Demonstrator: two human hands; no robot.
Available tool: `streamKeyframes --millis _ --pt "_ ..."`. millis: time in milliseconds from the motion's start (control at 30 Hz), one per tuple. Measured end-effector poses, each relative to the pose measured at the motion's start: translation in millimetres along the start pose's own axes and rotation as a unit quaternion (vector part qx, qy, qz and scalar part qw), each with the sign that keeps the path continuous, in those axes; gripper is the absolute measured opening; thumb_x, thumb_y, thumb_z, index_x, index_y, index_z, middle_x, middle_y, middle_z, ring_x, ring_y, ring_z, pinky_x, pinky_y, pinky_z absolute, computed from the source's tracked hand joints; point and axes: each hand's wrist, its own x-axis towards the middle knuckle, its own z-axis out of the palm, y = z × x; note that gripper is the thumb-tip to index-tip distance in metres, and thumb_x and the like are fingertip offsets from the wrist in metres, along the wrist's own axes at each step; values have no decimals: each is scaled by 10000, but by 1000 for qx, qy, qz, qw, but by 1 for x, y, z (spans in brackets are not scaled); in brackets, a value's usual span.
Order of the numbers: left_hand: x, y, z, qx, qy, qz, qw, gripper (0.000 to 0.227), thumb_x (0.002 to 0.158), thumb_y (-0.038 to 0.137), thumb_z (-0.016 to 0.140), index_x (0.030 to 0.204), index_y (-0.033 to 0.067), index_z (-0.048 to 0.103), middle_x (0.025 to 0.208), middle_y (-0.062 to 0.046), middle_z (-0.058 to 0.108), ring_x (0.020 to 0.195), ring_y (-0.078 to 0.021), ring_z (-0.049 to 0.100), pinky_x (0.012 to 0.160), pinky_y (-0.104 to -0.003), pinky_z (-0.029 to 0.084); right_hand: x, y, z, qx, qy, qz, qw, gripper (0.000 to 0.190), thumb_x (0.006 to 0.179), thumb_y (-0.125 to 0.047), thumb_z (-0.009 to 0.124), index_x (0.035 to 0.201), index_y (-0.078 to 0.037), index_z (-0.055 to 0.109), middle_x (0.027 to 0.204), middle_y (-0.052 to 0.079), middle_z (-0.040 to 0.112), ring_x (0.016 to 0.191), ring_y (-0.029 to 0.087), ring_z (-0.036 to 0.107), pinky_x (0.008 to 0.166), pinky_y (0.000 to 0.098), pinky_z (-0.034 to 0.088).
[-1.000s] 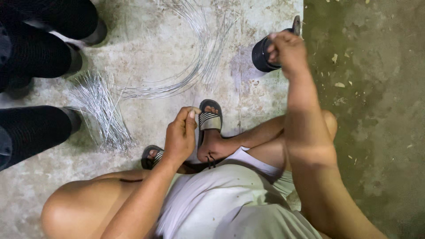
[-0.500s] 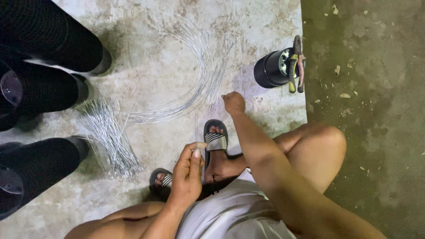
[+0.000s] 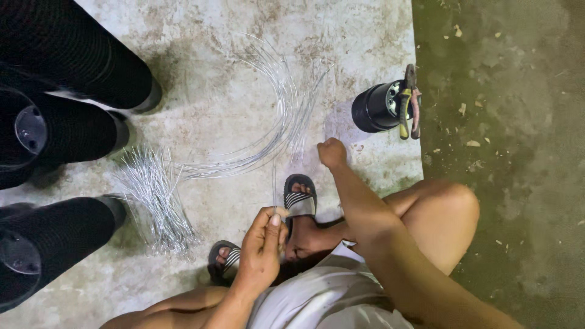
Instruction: The person sits on the floor and repeatedly picks up thin metal wires, bends them, and cuts them into shorter pieces using a knife. The cut pieces are placed in a pile on the floor.
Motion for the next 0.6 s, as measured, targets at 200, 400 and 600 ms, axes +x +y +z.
streamKeyframes --millis 200,400,600 --pt "10 -2 -3 -11 22 20 1000 292 1075 260 466 1200 75 654 658 75 419 511 -15 298 450 -206 239 -33 -11 -34 378 -41 7 925 72 917 12 600 981 32 626 727 91 656 565 150 612 495 283 515" --pt "19 -5 -2 -23 34 62 997 293 1082 249 483 1188 61 681 638 82 402 496 -3 282 441 -200 213 -109 -66 -100 336 -9 -191 922 205 982 -18 540 1146 15 659 821 75 694 604 85 580 572 237 488" --pt "23 -4 5 -12 37 89 995 274 1069 235 481 1157 64 676 652 92 430 491 -3 307 434 -205 238 -200 -92 -154 339 -57 -276 898 228 981 -6 549 1164 33 680 865 67 705 672 54 593 603 216 500"
